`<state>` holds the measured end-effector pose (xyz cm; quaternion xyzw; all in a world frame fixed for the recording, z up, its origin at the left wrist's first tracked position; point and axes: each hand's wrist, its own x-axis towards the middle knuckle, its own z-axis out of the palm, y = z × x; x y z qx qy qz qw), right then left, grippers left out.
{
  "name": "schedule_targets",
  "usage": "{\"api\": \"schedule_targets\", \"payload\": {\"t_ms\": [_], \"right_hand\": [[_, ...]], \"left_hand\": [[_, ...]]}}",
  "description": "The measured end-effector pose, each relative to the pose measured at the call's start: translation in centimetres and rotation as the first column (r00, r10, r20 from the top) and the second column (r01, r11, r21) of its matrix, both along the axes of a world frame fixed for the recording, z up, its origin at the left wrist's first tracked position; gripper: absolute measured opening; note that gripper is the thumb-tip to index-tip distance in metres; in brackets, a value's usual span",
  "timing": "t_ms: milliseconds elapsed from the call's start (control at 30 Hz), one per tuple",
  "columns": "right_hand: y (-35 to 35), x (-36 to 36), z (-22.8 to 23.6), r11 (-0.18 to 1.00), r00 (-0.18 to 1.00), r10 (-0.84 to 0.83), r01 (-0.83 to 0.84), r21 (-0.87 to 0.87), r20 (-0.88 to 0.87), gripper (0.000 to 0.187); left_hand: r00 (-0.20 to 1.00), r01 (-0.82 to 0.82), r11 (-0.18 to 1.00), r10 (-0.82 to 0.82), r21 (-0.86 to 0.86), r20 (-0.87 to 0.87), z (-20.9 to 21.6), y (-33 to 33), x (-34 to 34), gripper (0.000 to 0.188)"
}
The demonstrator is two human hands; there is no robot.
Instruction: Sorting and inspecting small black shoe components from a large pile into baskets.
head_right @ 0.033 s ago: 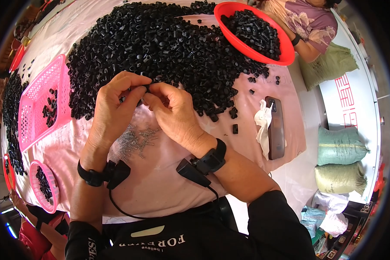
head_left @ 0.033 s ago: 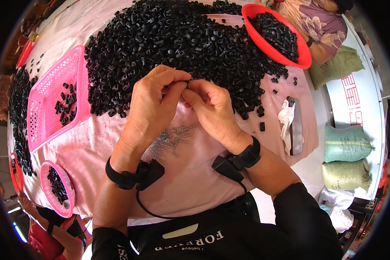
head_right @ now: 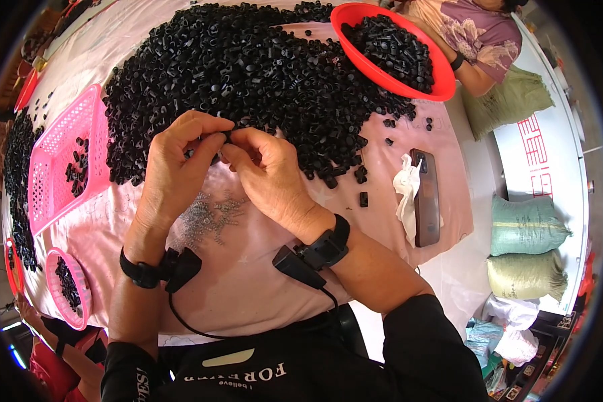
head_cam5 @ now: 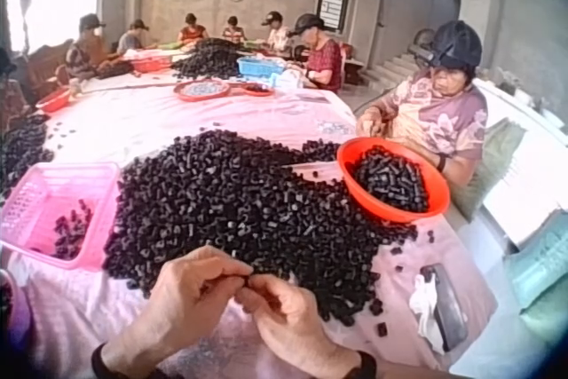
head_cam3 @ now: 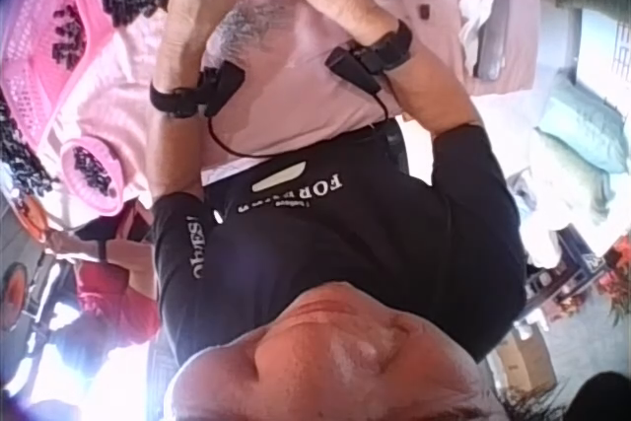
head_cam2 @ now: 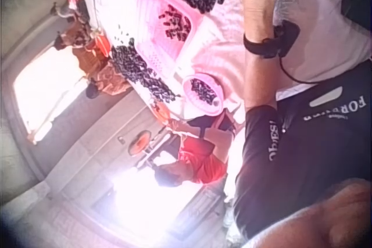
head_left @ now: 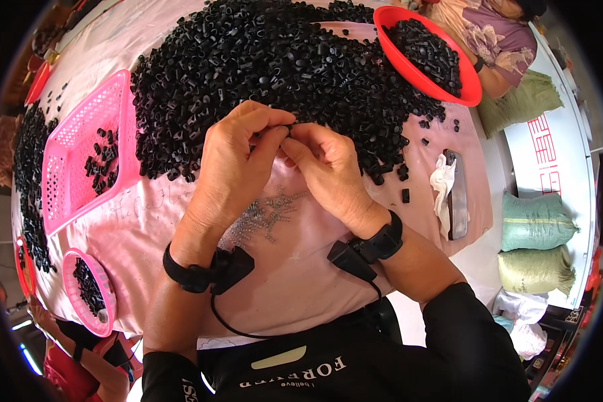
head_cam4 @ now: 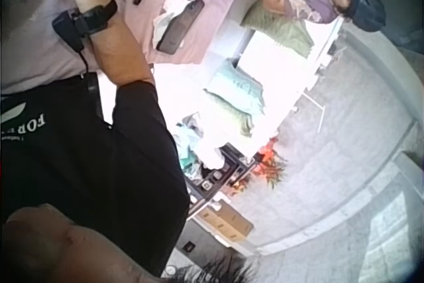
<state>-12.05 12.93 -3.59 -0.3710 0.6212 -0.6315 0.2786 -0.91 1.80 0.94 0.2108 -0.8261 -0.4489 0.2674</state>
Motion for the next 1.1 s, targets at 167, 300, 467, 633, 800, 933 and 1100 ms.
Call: {"api": "schedule_targets", "payload": {"t_ms": [167, 300, 467, 633, 800, 933, 1100], "right_hand": [[0.0, 0.08, 0.26, 1.0, 0.996, 0.009, -0.007, -0.021, 0.086, 0.01], [0.01, 0.04, 0.56, 0.999, 0.987, 0.007, 0.001, -0.048, 0.159, 0.012], [0.07, -0.01, 0.71, 0.998, 0.974, 0.03, -0.016, -0.066, 0.226, 0.014], [0.16, -0.24, 0.47, 0.994, 0.966, 0.004, 0.024, -0.105, 0.259, 0.017], [0.24, -0.52, 0.34, 0.998, 0.98, 0.03, -0.019, -0.059, 0.195, 0.02], [0.1, -0.22, 0.27, 0.998, 0.981, 0.036, -0.025, -0.063, 0.188, 0.02], [0.14, -0.22, 0.44, 0.998, 0.984, 0.041, -0.032, -0.059, 0.172, 0.02]], "left_hand": [[1.0, -0.009, 1.0, 0.009, 0.025, 0.004, 0.08, 0.07, -0.04, 0.017], [1.0, -0.014, 1.0, 0.014, 0.026, 0.009, -0.04, 0.17, -0.18, 0.017], [1.0, 0.01, 1.0, -0.01, -0.002, 0.02, 0.32, 0.07, 0.04, 0.017], [0.982, 0.188, 0.975, -0.188, -0.118, 0.017, 0.53, -0.49, 0.3, 0.031], [0.986, 0.165, 0.936, -0.152, -0.31, 0.066, 0.12, -0.06, 0.3, 0.041], [0.99, 0.12, 0.919, -0.085, -0.376, 0.109, 0.09, -0.1, 0.54, 0.042], [0.992, 0.121, 0.909, -0.093, -0.399, 0.087, 0.11, -0.21, 0.45, 0.041]]}}
